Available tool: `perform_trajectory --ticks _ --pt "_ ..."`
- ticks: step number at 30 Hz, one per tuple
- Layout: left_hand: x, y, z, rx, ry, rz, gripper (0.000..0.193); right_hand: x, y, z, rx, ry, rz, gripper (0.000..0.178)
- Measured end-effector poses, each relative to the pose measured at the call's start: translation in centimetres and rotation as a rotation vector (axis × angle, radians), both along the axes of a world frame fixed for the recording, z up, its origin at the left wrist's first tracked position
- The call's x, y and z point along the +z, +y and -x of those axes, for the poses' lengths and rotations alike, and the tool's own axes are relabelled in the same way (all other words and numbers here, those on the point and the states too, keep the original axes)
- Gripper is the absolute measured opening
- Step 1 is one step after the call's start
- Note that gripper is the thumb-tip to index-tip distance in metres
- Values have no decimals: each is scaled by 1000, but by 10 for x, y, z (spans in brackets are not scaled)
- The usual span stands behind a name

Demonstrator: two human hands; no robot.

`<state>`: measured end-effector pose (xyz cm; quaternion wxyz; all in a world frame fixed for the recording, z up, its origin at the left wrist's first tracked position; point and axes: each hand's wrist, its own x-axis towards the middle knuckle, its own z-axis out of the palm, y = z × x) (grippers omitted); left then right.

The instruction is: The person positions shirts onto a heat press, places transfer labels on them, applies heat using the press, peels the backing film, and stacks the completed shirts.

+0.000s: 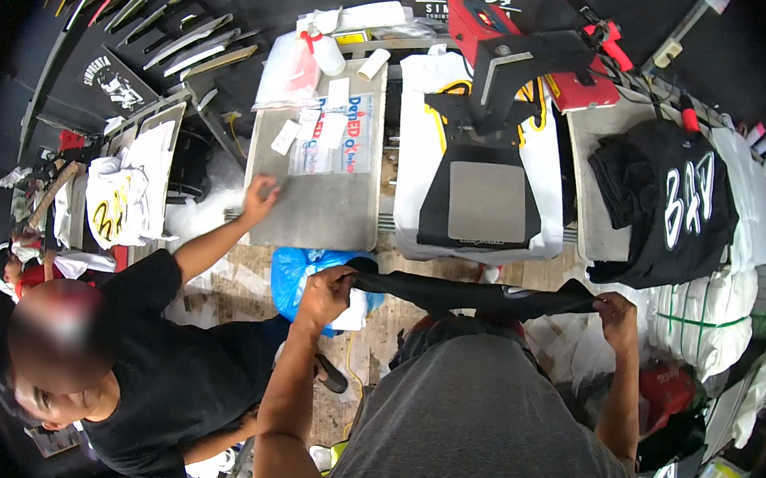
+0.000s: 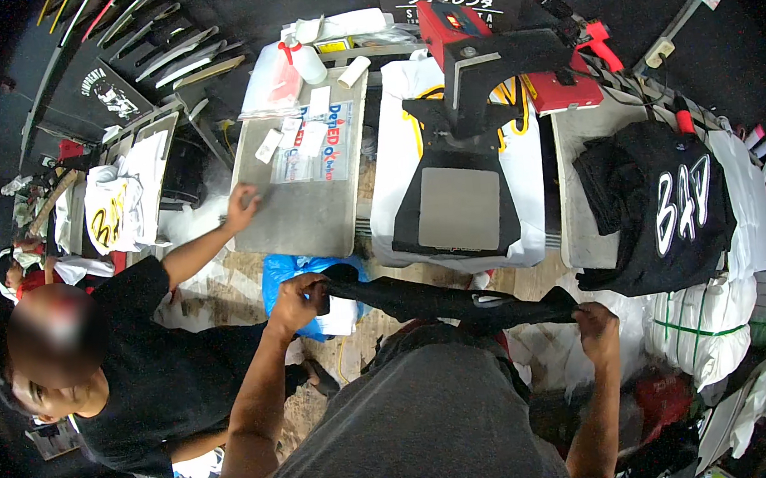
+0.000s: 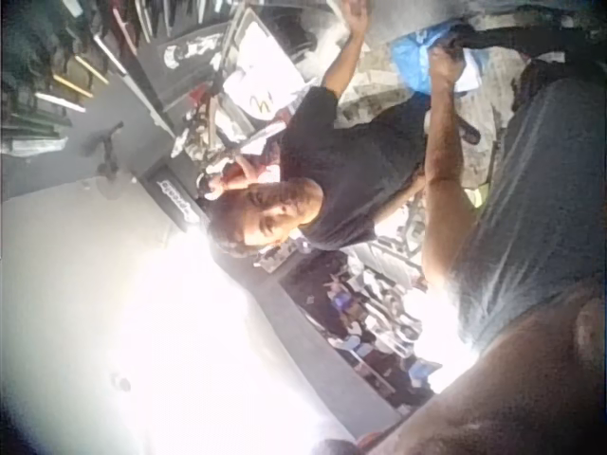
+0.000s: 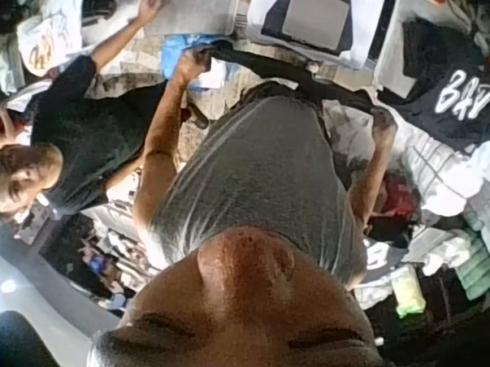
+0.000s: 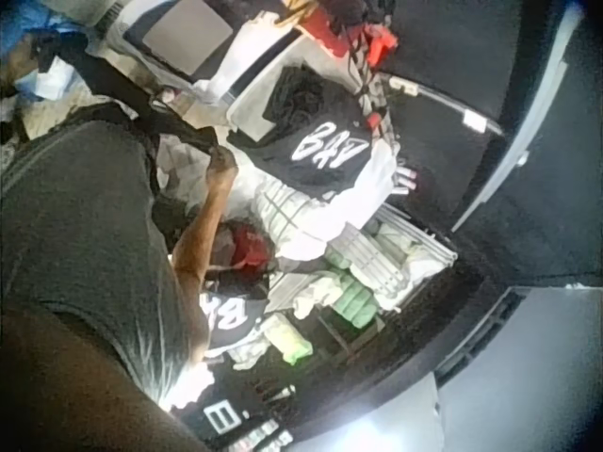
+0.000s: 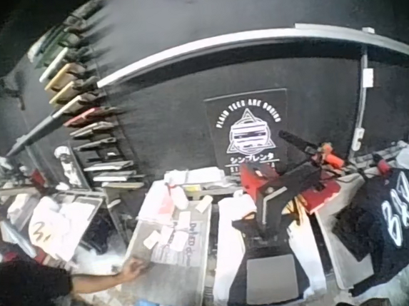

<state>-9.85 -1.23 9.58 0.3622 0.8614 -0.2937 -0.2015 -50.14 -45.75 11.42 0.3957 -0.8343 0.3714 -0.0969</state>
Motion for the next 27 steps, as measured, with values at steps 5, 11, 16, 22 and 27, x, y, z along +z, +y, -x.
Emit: perform_trajectory --ticks 5,11,16,22,27 --pt "2 -6 -11 80 -83 89 11 5 -7 -13 -109 -13 -9 9" --pt "39 -7 -21 103 83 19 9 51 -12 -9 -92 -13 -19 12" --pt "60 -34 -63 57 -25 138 7 79 -53 -38 29 -106 291 10" --pt "-11 -127 -128 -4 -89 -84 22 -6 -116 -135 -21 -76 165 19" --pt "-24 -126 -143 108 24 -81 22 -31 -130 -129 -61 -83 232 19"
